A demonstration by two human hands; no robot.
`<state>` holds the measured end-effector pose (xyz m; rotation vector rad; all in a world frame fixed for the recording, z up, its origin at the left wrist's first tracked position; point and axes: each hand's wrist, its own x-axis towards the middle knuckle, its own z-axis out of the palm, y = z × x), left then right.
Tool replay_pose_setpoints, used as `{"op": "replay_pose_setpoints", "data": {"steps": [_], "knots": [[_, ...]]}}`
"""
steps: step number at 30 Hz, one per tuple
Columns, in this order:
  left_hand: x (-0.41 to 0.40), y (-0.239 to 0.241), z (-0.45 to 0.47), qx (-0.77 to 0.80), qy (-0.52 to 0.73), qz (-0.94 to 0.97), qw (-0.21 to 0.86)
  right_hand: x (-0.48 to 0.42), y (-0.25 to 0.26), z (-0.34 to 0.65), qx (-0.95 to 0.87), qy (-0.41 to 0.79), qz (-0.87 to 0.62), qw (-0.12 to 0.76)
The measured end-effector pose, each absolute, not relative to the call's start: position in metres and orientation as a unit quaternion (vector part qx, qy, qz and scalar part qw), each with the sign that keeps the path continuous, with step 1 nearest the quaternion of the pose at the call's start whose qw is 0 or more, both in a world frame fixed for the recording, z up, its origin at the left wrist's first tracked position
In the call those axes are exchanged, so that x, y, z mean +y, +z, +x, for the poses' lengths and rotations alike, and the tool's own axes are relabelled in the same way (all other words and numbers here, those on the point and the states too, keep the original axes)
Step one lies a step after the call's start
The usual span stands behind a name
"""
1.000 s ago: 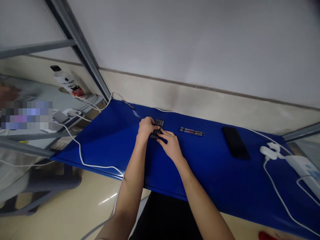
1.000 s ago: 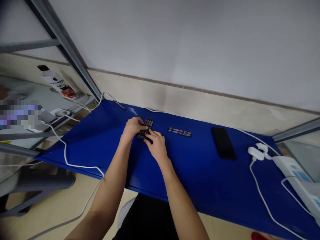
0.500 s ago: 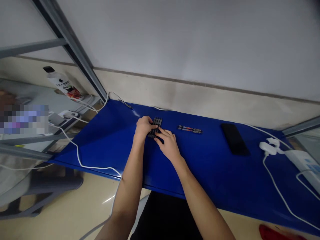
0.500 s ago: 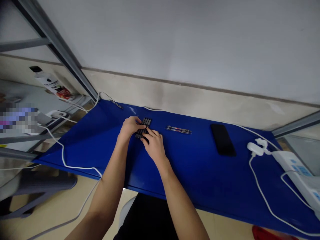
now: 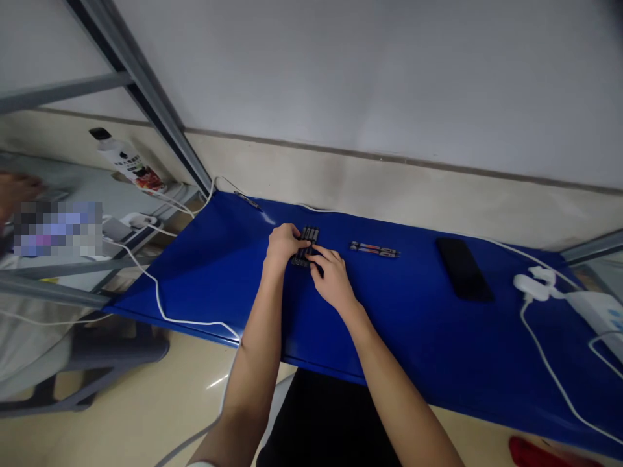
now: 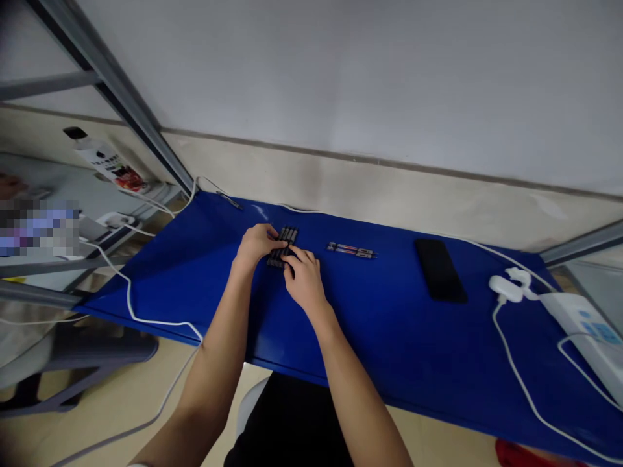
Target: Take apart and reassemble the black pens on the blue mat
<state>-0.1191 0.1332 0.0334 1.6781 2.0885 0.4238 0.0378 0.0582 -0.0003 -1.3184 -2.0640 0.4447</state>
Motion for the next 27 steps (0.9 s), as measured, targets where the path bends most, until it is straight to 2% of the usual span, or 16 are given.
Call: {"op": "replay_pose_setpoints", "data": {"steps": [27], "knots": [[0.1316,0.0380,-0.1165,0.767,0.166,0.586,0.204,0.0600,0.0014,0.0420,-0.780,0.200,-0.493,0.329]]}}
